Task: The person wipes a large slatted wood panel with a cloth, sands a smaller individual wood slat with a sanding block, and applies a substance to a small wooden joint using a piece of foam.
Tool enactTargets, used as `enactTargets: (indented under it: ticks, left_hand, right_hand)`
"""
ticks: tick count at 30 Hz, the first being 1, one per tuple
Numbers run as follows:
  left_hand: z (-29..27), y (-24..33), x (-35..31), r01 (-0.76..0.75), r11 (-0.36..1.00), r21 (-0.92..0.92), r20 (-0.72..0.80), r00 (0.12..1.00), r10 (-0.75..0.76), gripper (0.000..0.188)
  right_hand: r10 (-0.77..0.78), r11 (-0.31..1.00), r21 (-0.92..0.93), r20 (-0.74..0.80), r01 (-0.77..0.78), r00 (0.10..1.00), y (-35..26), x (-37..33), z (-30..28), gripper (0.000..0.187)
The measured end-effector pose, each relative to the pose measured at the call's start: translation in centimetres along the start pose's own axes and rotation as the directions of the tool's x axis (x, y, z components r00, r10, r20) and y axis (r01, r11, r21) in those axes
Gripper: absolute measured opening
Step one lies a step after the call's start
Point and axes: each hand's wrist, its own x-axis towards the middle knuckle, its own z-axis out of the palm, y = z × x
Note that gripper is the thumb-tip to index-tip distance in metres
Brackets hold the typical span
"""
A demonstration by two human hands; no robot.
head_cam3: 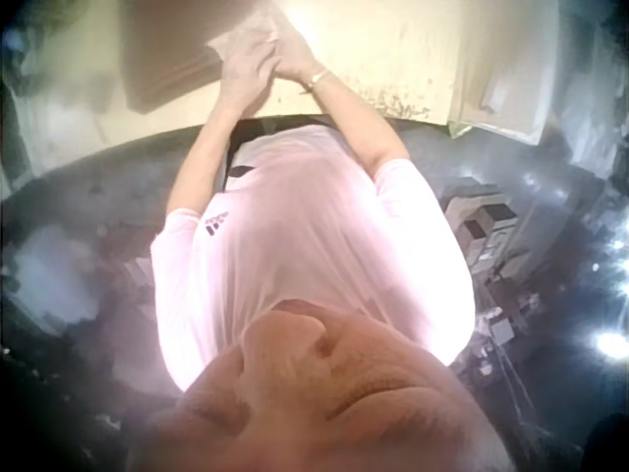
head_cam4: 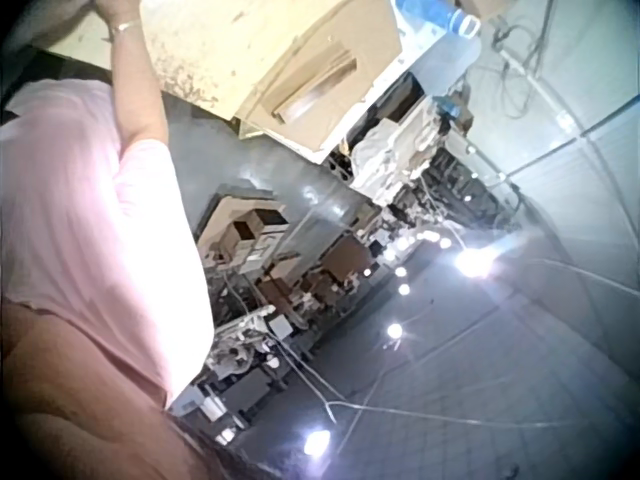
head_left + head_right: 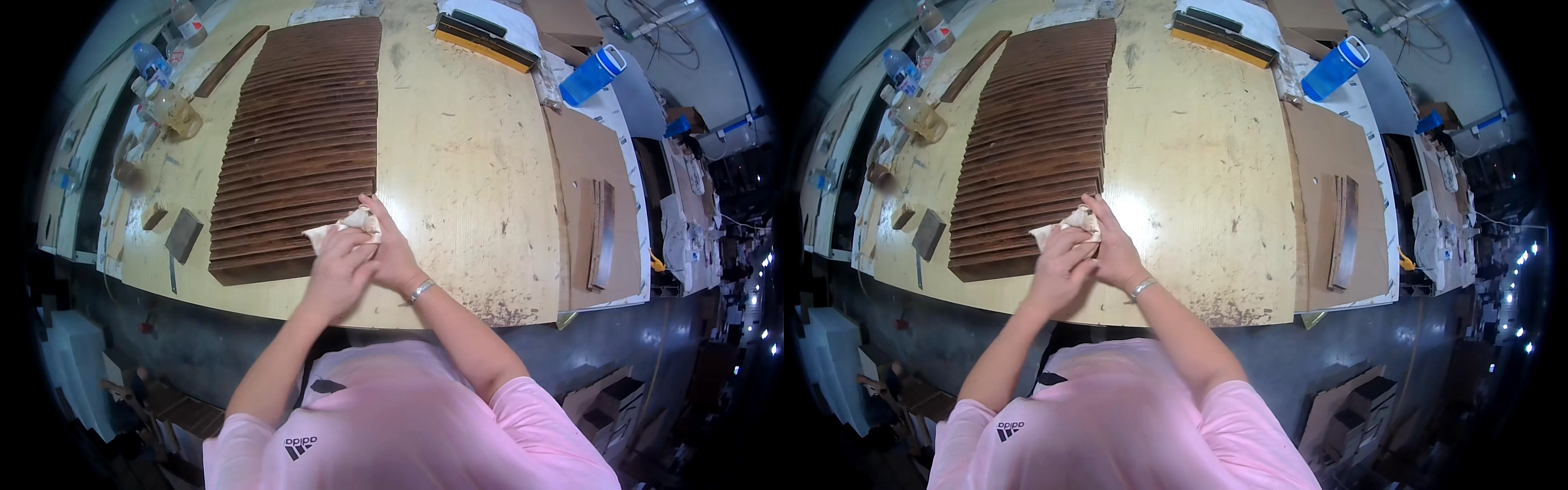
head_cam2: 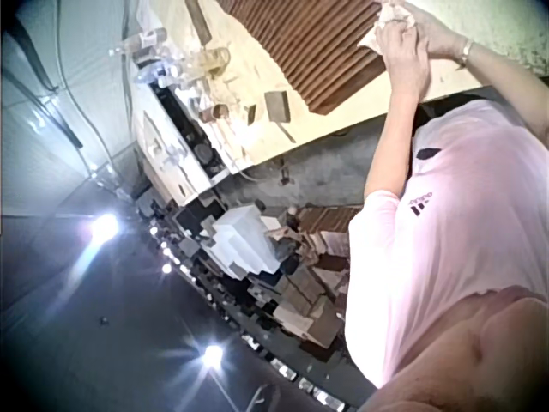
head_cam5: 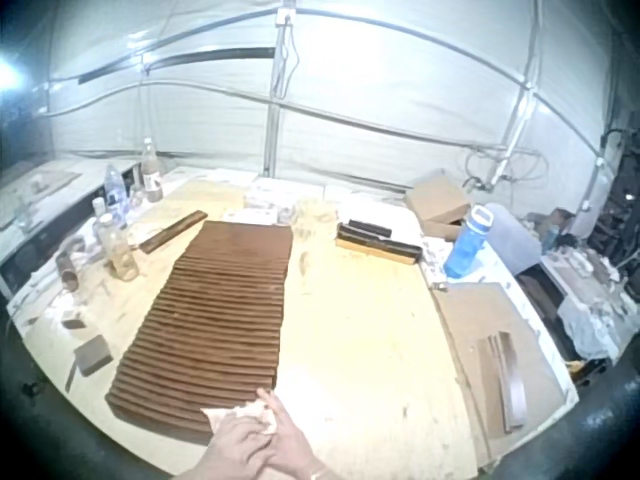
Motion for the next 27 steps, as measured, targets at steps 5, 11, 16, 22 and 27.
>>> enactTargets:
  ticks: [5,11,16,22,27]
  left_hand:
    - [-2.8,-2.8,-1.4,0.120,0.993,0.021,-0.101,0.988,-0.118,0.013]
    - [0.5,-0.5,1.3,0.009,1.000,0.017,-0.082,0.997,-0.008,0.018]
    - [-2.2,-3.9,-2.1,0.056,0.993,0.099,-0.159,0.986,-0.040,0.017]
    - [1.1,-0.7,1.1,-0.085,0.973,0.214,-0.088,0.990,0.106,0.013]
    - [-1.9,-2.4,-1.0,0.027,0.955,0.296,-0.152,0.988,0.019,0.013]
  right_hand:
    - [-0.146,0.953,-0.263,0.042,0.152,0.988,-1.0,-0.2,-0.8,0.083]
    - [-0.005,0.992,-0.128,0.002,0.005,1.000,-1.3,0.1,-0.4,0.085]
    - [-0.154,0.964,-0.214,0.025,0.155,0.988,-1.2,-0.1,-0.9,0.073]
    - [-0.048,0.986,-0.158,0.013,0.050,0.999,-0.2,0.1,0.0,0.073]
    - [-0.152,0.959,-0.237,0.037,0.157,0.988,-1.4,-0.2,-0.8,0.074]
